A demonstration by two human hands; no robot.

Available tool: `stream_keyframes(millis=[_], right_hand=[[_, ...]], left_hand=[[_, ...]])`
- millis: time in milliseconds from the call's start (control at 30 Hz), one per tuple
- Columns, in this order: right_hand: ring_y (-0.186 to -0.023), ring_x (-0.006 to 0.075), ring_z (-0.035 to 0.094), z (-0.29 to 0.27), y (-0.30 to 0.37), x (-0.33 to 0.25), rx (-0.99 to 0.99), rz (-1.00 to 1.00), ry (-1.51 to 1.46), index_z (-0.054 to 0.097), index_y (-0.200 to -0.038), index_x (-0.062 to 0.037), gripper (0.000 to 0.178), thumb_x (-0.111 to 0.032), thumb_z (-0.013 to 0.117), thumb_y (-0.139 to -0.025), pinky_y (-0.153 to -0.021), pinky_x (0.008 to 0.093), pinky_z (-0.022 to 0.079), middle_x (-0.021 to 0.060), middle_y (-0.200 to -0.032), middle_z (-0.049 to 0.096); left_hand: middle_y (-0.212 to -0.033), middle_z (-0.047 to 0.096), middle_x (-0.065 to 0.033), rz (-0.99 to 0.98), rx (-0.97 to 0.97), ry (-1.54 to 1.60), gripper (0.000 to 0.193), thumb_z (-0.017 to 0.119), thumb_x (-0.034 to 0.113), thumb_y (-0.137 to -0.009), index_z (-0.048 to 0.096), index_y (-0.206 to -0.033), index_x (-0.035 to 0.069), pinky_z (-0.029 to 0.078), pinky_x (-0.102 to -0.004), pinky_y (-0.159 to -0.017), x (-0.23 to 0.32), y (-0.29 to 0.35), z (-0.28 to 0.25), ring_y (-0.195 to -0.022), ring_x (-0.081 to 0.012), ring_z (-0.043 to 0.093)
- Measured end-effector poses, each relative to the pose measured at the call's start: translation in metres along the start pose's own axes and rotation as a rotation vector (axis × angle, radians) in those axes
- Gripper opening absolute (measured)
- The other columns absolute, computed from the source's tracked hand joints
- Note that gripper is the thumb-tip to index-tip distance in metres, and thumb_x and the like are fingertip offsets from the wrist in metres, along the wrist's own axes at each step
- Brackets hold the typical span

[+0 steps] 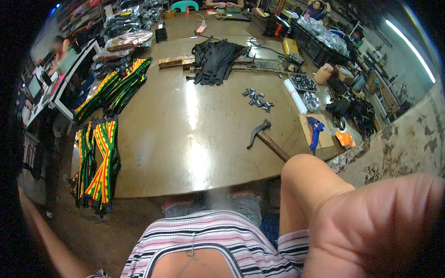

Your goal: The person assembles fabric straps by applying hot glue to black webbing, attaching colorful patterned fabric, and securing small metal buckles with a hammer. They repeatedly measure, cut, and fasten components to form Y-shaped strap assemblies.

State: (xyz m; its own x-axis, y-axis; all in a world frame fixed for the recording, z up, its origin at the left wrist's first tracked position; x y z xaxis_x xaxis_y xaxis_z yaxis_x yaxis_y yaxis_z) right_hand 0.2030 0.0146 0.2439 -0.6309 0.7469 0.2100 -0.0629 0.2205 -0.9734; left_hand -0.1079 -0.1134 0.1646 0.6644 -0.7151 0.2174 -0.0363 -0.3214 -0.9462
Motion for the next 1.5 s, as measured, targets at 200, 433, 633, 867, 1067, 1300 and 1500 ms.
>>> stream_keyframes(millis=[200,433,633,867,1067,1300,1500], right_hand=[[-0.083,0.0241,0.063,0.001,0.019,0.026,0.073,-0.024,0.033,0.061,-0.111,0.0007,0.027,-0.019,0.063,-0.093,-0.064,0.0301,0.054,0.0139,-0.096,0.061],[-0.082,0.0243,0.063,0.016,0.040,0.060,0.127,-0.003,-0.047,0.061,-0.111,0.0004,0.027,-0.019,0.063,-0.093,-0.063,0.0297,0.054,0.0139,-0.095,0.061],[-0.082,0.0245,0.062,0.059,0.062,0.094,0.065,0.130,-0.138,0.061,-0.112,0.0002,0.028,-0.020,0.064,-0.092,-0.063,0.0295,0.054,0.0139,-0.095,0.060],[-0.081,0.0247,0.062,0.031,0.061,0.086,0.039,0.124,-0.141,0.061,-0.112,-0.0001,0.028,-0.020,0.064,-0.092,-0.062,0.0291,0.053,0.0138,-0.094,0.060],[-0.081,0.0249,0.062,-0.014,0.073,0.094,0.055,0.136,-0.124,0.061,-0.112,-0.0003,0.029,-0.020,0.065,-0.091,-0.062,0.0289,0.053,0.0138,-0.094,0.059],[-0.080,0.0251,0.061,-0.072,0.096,0.118,0.094,0.234,-0.091,0.060,-0.112,-0.0006,0.029,-0.020,0.066,-0.091,-0.061,0.0286,0.053,0.0138,-0.094,0.059],[-0.080,0.0253,0.061,-0.108,0.131,0.131,0.174,0.420,0.015,0.060,-0.112,-0.0009,0.030,-0.020,0.066,-0.090,-0.060,0.0283,0.052,0.0138,-0.093,0.058]], left_hand=[[-0.115,0.058,-0.0160,-0.007,-0.009,-0.014,0.034,0.062,0.015,-0.089,0.060,-0.119,-0.001,0.043,-0.0412,-0.095,-0.022,-0.001,-0.005,-0.101,-0.0257,0.055],[-0.114,0.059,-0.0151,-0.002,0.016,-0.016,0.032,0.061,0.014,-0.090,0.060,-0.118,-0.001,0.044,-0.0402,-0.093,-0.022,0.002,-0.014,-0.099,-0.0244,0.057],[-0.114,0.059,-0.0143,-0.010,0.029,-0.033,0.031,0.061,0.014,-0.090,0.060,-0.118,-0.002,0.046,-0.0393,-0.092,-0.014,0.004,-0.028,-0.097,-0.0233,0.057],[-0.113,0.059,-0.0134,0.000,0.036,-0.099,0.030,0.060,0.013,-0.091,0.060,-0.117,-0.002,0.047,-0.0383,-0.090,-0.007,0.002,-0.010,-0.095,-0.0219,0.059],[-0.112,0.059,-0.0127,-0.019,0.041,-0.169,0.029,0.060,0.013,-0.092,0.060,-0.117,-0.003,0.048,-0.0374,-0.089,-0.010,0.005,0.011,-0.094,-0.0208,0.059],[-0.112,0.060,-0.0118,-0.039,0.052,-0.223,0.028,0.059,0.012,-0.093,0.060,-0.116,-0.003,0.050,-0.0364,-0.087,-0.017,-0.011,0.044,-0.092,-0.0195,0.061],[-0.111,0.060,-0.0110,-0.013,0.151,-0.229,0.027,0.059,0.011,-0.094,0.060,-0.116,-0.004,0.051,-0.0355,-0.086,-0.018,-0.020,0.050,-0.090,-0.0183,0.061]])
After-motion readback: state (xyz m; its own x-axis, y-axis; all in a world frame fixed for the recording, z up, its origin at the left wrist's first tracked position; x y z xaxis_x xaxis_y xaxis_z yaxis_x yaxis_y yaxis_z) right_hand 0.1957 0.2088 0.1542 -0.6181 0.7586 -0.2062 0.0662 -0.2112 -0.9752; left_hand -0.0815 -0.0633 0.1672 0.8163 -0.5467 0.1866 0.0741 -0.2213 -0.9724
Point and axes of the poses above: each hand's wrist, its own y-axis away from the middle knuckle, its own z-axis out of the palm, x = y × z, the point moved 9 cm from there along -y, towards the middle knuckle
